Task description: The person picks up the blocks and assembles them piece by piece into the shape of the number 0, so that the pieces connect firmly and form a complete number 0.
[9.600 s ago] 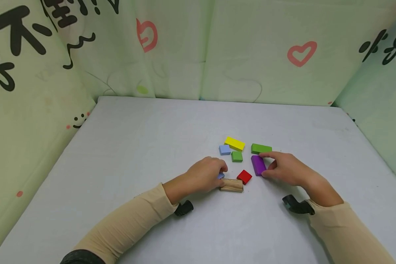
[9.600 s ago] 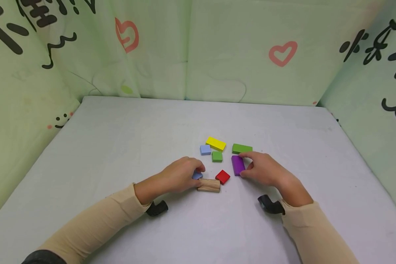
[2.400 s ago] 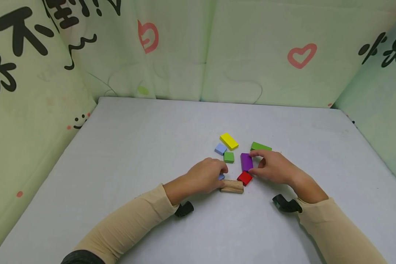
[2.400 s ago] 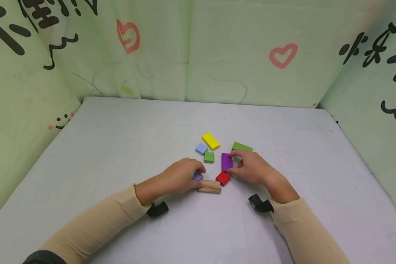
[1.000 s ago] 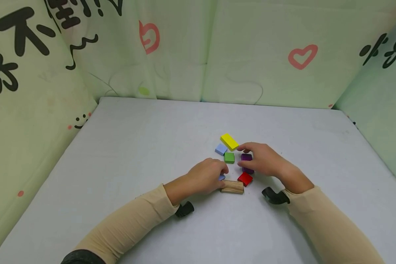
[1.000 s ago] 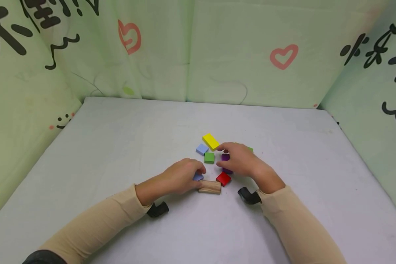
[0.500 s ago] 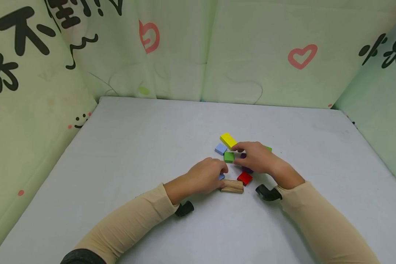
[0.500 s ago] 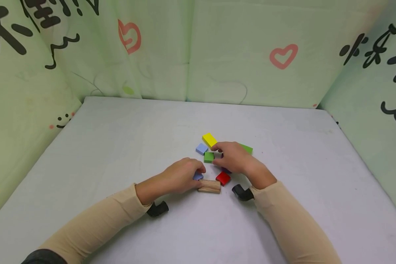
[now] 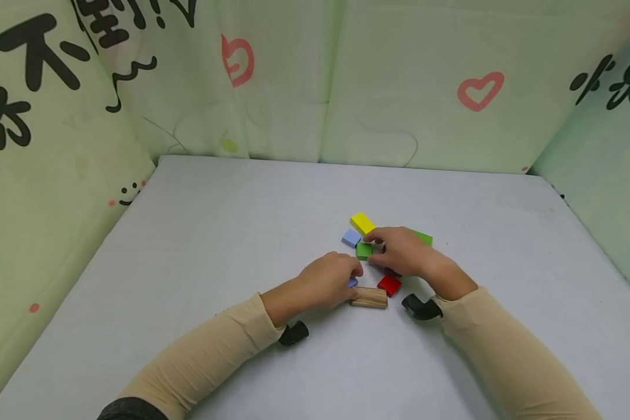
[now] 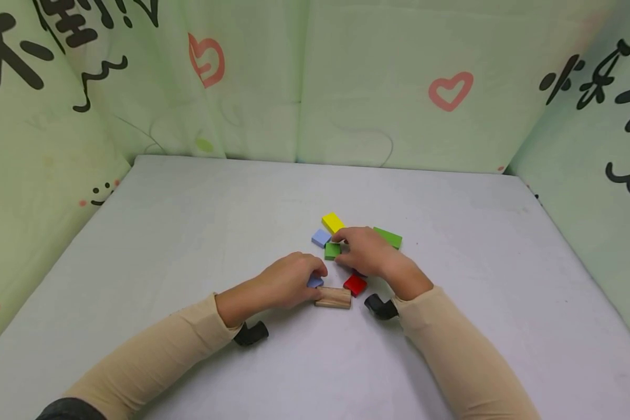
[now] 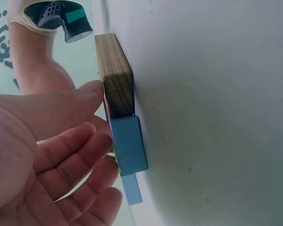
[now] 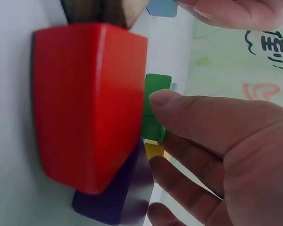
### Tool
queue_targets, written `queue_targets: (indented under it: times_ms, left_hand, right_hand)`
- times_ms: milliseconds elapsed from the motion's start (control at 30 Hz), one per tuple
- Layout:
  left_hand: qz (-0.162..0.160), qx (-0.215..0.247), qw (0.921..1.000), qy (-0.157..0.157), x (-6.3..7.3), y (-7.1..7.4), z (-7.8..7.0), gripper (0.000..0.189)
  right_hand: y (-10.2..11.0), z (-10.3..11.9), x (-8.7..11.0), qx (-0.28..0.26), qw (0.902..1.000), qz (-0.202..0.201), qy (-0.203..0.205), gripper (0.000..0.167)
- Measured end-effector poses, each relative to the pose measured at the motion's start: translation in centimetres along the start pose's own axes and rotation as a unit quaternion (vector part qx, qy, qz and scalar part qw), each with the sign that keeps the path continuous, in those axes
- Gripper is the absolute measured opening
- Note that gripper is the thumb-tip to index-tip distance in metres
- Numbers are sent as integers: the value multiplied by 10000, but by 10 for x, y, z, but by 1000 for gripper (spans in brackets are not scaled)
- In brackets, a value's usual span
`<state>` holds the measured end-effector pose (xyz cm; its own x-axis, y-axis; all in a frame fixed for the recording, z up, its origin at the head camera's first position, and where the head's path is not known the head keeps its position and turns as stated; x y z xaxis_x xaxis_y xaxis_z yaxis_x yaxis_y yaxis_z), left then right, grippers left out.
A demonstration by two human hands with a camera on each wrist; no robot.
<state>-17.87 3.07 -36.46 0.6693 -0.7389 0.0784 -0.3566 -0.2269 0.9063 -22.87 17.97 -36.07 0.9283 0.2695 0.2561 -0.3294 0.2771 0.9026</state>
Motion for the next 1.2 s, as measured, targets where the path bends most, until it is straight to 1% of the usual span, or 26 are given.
queue_targets:
  times_ms: [133, 367, 467, 633, 767, 1000, 1200]
  left_hand:
    - [-18, -13, 10000, -40, 1, 0, -1, 33]
    - [-8, 0, 10000, -17, 0, 0, 0, 34]
    - [-20, 25, 10000, -10, 0, 0, 1, 34]
    - [-26, 85, 10000, 1, -1, -2, 2, 34]
    - [-50, 63, 10000, -20, -1, -1, 3, 34]
    - [-38, 73, 10000, -17, -1, -1, 3, 33]
    - [-48, 76, 9999, -51, -1, -2, 3, 33]
  right_hand:
    - [-1, 1, -1, 33, 10000, -17, 38, 35]
    - [-2, 3, -3, 72, 9999, -108, 89, 31]
    - [-2, 2, -2, 16, 9999, -121, 78, 31]
    - [-1, 0, -1, -235, 9997, -101, 16, 32]
    - [3, -3, 1, -394, 9991, -163, 0, 33]
    - [8, -7, 4, -435, 9983, -396, -19, 33]
    - [13, -12, 8, -454, 9979, -433, -176, 35]
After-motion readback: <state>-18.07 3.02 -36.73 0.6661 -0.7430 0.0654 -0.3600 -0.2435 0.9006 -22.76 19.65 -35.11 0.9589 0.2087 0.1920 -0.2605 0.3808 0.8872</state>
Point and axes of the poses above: each hand's wrist, its own x-axis away from the middle knuckle, its own y-axis out of the back of the hand, z = x × y, the point moved 4 cm from there along -x, towards the middle knuckle, and after that the axes turned 11 degrees about -y, right-handed, at the moved point
